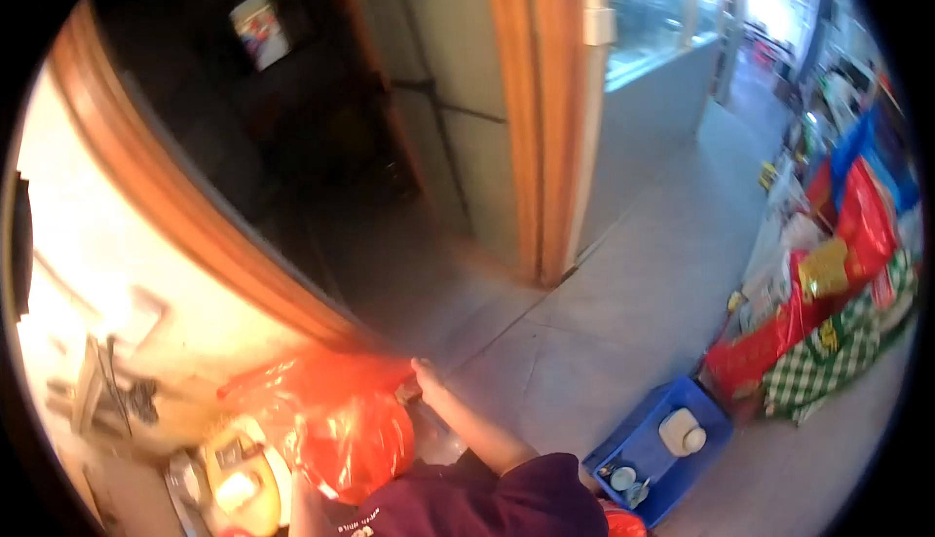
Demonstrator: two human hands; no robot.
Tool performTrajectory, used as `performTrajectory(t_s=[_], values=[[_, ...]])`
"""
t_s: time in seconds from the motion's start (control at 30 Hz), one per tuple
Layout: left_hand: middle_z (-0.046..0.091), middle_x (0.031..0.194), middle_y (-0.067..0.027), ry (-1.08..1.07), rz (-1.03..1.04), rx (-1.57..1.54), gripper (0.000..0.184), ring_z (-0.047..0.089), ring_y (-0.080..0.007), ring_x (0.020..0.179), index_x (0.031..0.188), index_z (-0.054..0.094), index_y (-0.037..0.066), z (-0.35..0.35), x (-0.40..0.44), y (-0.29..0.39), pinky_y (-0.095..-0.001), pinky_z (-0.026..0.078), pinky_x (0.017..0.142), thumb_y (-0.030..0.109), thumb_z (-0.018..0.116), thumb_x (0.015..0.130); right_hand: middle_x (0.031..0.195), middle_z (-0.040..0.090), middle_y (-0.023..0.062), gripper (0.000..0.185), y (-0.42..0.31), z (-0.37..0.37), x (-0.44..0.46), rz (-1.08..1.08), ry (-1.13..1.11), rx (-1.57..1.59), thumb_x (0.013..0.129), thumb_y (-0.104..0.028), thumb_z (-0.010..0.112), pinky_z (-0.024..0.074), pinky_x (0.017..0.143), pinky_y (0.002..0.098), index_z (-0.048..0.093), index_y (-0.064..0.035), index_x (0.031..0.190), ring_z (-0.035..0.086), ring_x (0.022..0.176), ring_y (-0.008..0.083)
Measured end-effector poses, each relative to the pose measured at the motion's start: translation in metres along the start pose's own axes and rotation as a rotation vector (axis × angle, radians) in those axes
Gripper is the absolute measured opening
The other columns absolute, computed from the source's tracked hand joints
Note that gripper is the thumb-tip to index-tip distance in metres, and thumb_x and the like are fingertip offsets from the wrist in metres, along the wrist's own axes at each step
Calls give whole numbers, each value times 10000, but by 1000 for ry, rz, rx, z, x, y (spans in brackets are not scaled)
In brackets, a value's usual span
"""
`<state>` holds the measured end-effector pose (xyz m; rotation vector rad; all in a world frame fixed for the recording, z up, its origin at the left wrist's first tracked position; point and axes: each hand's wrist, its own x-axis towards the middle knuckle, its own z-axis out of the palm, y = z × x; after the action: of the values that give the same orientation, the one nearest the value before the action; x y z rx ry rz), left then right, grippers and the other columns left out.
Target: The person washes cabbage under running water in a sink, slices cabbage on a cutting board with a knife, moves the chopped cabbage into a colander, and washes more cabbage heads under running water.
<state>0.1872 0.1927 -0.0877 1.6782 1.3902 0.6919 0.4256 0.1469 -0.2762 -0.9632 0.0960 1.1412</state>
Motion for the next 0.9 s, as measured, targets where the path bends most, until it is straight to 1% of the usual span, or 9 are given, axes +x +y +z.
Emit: performTrajectory(t_s=[0.17,0.23,0.3,0.37,0.43,0.53,0.73,0.8,0.9], values=[[624,926,-99,237,-63,-203,274,605,-220,812,1054,583,29,-35,-27,-10,-327,497,685,44,533,785,955,630,87,287,-37,49,-51,105,-49,1,911,-378,506,530,616,377,493,-133,1059,628,755,217],[624,927,-99,354,-81,-310,275,605,-219,812,1055,582,28,-50,-37,-11,-326,497,684,43,534,784,1003,612,98,320,-46,68,-60,96,-253,-57,914,-368,503,534,584,384,475,-101,1088,626,733,233],[624,928,-98,473,-92,-433,276,605,-219,812,1055,582,28,-60,-45,-9,-326,497,683,42,535,783,1062,587,114,285,-48,63,-43,155,-185,77,921,-311,502,540,650,408,466,-107,1117,611,867,268],[623,929,-98,513,-102,-561,277,605,-218,812,1056,581,27,-77,-46,-5,-325,497,682,40,535,783,1096,579,134,329,-48,43,-8,99,-136,77,942,-309,449,497,840,454,493,-32,1116,564,1024,293],[611,934,-95,391,-169,-656,291,594,-178,839,1076,550,-6,-112,-60,24,-292,496,667,51,545,791,1129,571,141,422,-61,29,11,141,-86,27,954,-392,379,480,859,432,498,-34,1144,569,1012,284],[611,952,-86,550,-269,-645,375,591,-189,858,1110,550,18,-151,-83,5,-321,491,708,189,599,780,1263,485,182,519,-83,22,25,149,-17,27,950,-421,325,354,1000,522,456,8,1211,441,1194,344],[553,1105,-94,964,-243,-886,492,539,-213,1010,1190,497,61,-229,-122,-32,-370,476,805,334,576,787,1277,483,177,455,-111,6,24,113,148,92,954,-317,323,376,999,478,440,16,1241,461,1182,327],[529,1146,-94,1163,-286,-833,492,523,-220,1035,1218,471,79,-261,-122,-60,-392,467,834,327,565,804,1275,487,173,430,-110,-6,29,95,80,69,954,-289,324,383,995,466,446,8,1239,467,1177,319],[587,1056,-119,1479,-202,-513,380,554,-203,977,1065,581,17,-291,-114,-73,-353,466,829,251,631,769,1268,497,164,402,-110,-18,29,121,84,84,948,-260,338,396,984,450,458,-4,1234,475,1172,304]])
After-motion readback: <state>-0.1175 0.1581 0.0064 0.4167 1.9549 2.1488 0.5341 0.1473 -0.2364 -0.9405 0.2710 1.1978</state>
